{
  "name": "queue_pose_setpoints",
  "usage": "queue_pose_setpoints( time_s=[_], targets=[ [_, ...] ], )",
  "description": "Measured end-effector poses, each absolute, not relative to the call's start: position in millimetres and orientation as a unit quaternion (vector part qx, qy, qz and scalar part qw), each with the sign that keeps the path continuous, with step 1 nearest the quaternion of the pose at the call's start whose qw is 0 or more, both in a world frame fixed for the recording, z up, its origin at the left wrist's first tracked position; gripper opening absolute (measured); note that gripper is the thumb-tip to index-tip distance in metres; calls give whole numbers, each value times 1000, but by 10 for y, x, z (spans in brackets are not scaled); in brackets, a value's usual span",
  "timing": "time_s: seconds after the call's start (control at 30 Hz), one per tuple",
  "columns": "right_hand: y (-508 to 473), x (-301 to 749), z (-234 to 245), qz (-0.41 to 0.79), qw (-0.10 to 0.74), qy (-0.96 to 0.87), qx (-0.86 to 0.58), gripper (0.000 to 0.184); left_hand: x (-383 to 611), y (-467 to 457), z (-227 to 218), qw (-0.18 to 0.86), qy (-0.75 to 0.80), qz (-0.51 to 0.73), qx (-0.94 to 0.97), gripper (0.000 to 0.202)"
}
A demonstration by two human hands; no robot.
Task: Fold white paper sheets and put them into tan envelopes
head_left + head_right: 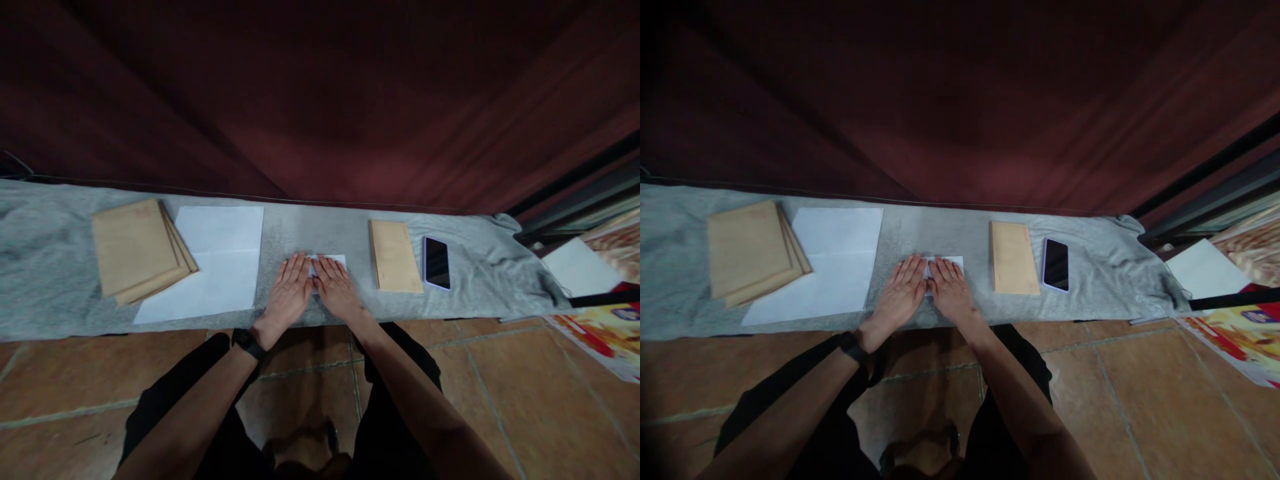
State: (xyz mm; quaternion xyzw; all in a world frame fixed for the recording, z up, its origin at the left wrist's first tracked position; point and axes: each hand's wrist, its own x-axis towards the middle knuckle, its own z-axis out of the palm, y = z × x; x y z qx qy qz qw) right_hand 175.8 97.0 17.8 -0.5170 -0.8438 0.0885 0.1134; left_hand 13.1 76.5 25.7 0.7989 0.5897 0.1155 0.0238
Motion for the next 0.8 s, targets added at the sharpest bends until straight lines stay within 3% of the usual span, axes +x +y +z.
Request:
queue_pose_setpoints(
  time_s=[0.43,0.8],
  targets=[
    [942,1784,149,75,101,-834,-538,54,214,812,143,40,603,116,789,69],
    [942,1824,135,74,107,-832,-539,54,195,791,154,35,590,98,801,62]
  ],
)
